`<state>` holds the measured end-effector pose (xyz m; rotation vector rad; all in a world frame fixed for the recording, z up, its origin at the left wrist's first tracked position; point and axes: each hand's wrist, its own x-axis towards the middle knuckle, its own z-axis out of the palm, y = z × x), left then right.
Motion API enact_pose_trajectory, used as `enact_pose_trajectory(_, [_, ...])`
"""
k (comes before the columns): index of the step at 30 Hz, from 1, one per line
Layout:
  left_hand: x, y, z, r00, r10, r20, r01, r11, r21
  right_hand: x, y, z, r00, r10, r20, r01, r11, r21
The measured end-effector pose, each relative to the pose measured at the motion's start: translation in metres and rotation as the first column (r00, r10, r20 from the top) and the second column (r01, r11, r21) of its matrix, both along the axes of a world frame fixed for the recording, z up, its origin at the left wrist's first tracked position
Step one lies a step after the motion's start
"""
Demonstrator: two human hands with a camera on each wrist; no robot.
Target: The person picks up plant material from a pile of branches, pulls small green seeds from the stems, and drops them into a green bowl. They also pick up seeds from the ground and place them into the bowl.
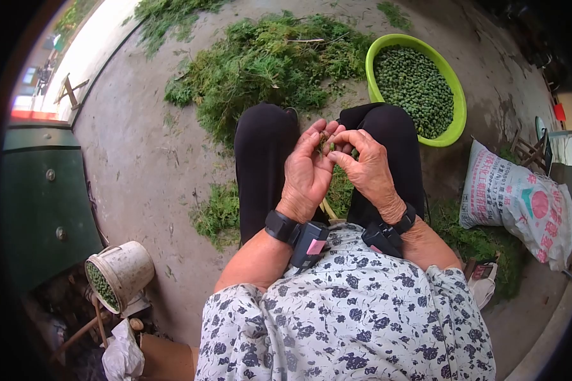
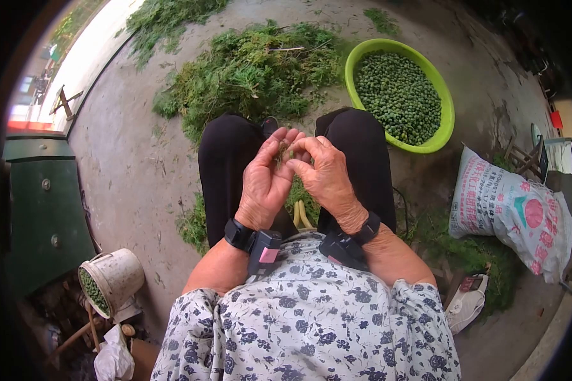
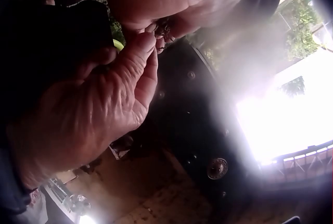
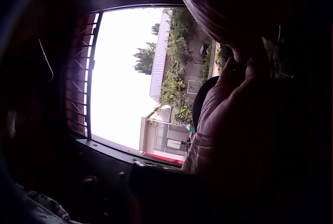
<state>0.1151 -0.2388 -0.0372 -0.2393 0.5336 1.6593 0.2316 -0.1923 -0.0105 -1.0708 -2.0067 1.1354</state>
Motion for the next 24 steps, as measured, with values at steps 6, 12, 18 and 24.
enact_pose_trajectory(6, [0.000, 0.000, 0.002, 1.000, -0.014, 0.015, 0.014, 1.000, -0.026, 0.002, 0.004, -0.003, 0.998, 0.021, -0.068, -0.023, 0.999, -0.033])
enact_pose_trajectory(12, [-0.002, -0.002, 0.000, 0.997, -0.054, 0.046, 0.056, 0.997, -0.045, 0.019, 0.016, 0.019, 0.803, -0.290, -0.521, -0.246, 0.634, -0.733])
enact_pose_trajectory(18, [0.000, -0.003, 0.003, 0.995, -0.091, -0.036, 0.087, 0.991, -0.103, 0.070, 0.091, 0.023, 0.440, -0.625, -0.645, -0.069, 0.692, -0.718])
enact_pose_trajectory(24, [0.001, -0.002, -0.001, 0.986, -0.146, -0.077, 0.138, 0.986, -0.097, 0.139, 0.175, 0.008, 0.264, -0.697, -0.666, 0.027, 0.696, -0.718])
